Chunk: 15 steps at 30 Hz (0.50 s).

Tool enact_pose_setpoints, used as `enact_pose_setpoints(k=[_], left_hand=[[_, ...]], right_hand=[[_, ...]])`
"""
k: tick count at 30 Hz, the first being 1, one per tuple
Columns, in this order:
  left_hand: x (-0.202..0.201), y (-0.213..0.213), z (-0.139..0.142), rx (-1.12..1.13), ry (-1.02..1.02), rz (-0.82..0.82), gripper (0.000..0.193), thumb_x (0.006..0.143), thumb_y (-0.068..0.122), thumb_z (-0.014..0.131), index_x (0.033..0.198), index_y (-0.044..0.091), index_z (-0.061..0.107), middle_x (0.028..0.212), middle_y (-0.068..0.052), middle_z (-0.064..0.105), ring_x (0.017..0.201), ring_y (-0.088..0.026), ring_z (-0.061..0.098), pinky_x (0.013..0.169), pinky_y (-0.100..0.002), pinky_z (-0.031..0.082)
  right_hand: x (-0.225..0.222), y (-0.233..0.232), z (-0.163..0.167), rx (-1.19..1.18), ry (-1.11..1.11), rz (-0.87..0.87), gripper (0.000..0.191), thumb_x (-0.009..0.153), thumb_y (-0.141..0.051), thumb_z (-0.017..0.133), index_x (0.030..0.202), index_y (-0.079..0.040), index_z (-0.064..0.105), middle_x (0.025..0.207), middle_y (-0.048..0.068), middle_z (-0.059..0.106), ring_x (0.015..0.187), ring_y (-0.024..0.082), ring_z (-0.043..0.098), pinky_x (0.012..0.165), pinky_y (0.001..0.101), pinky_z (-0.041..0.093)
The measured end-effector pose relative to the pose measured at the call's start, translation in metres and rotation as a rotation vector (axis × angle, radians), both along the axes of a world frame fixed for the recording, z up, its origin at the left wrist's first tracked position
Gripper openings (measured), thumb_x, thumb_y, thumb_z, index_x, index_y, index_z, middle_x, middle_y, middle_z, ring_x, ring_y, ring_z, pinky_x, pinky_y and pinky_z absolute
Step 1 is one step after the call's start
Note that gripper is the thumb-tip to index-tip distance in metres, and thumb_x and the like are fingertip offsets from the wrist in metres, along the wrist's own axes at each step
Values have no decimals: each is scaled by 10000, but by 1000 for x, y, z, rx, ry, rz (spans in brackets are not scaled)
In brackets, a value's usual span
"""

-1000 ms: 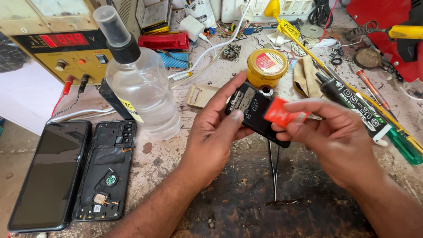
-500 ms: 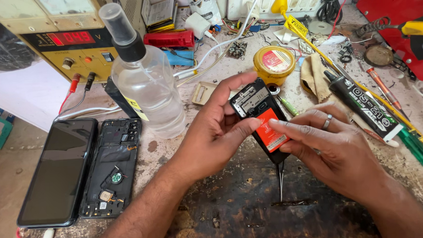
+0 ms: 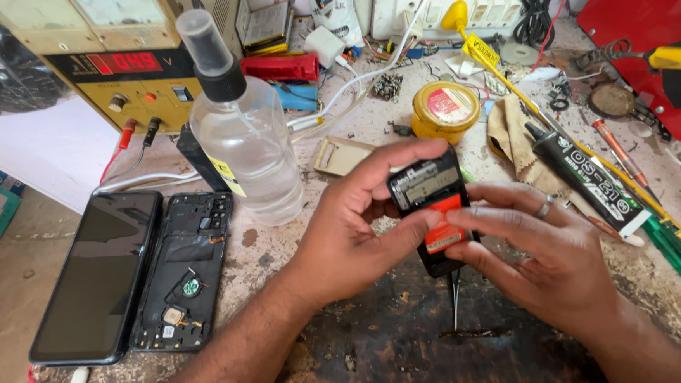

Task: The person reassembles a feature phone by inserting a battery, powering it on to verify the display, and then using a screwdriver to secure screws. The phone is handled multiple times to check functionality and complete the assembly.

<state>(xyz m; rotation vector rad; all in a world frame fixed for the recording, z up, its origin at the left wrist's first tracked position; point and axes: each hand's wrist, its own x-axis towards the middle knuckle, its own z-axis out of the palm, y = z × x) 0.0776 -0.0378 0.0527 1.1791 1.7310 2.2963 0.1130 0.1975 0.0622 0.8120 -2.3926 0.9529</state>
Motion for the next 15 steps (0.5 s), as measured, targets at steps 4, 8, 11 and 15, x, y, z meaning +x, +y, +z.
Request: enact_pose_setpoints(k=[4, 8, 11, 15], left_hand=[[3, -1, 2, -32, 44, 4, 557, 1041, -41, 673, 1547, 56, 464, 1493, -71, 568, 1300, -114, 613, 1146, -307, 529], [6, -1, 3, -56, 47, 4, 554, 1049, -14, 682, 1554, 60, 466, 1523, -84, 572, 1297, -112, 620, 1150, -319, 538], [7, -2, 3, -67, 63, 3, 517, 1067, -2, 666, 1542, 56, 474, 1496, -88, 594, 1286, -108, 628, 1151, -317, 539], [7, -2, 4, -65, 49, -1, 508, 1064, -5, 647, 1540, 46, 478, 1481, -94, 603, 1282, -107, 633, 1153, -316, 539]], right_hand=[[2, 2, -1, 24, 35, -11, 435, 743, -71, 862, 1159, -135, 752, 1266, 112, 691, 1091, 207, 738, 850, 307, 606], [4, 2, -2, -20, 36, 5, 408, 782, -30, 830, 1167, -136, 744, 1277, 124, 671, 1013, 165, 749, 819, 273, 624], [6, 2, -3, -17, 87, -4, 416, 788, -27, 835, 1176, -138, 734, 1258, 117, 673, 1010, 163, 745, 813, 267, 635], [6, 2, -3, -6, 96, -12, 425, 780, -29, 843, 1176, -141, 737, 1247, 117, 676, 1001, 159, 746, 793, 260, 638]])
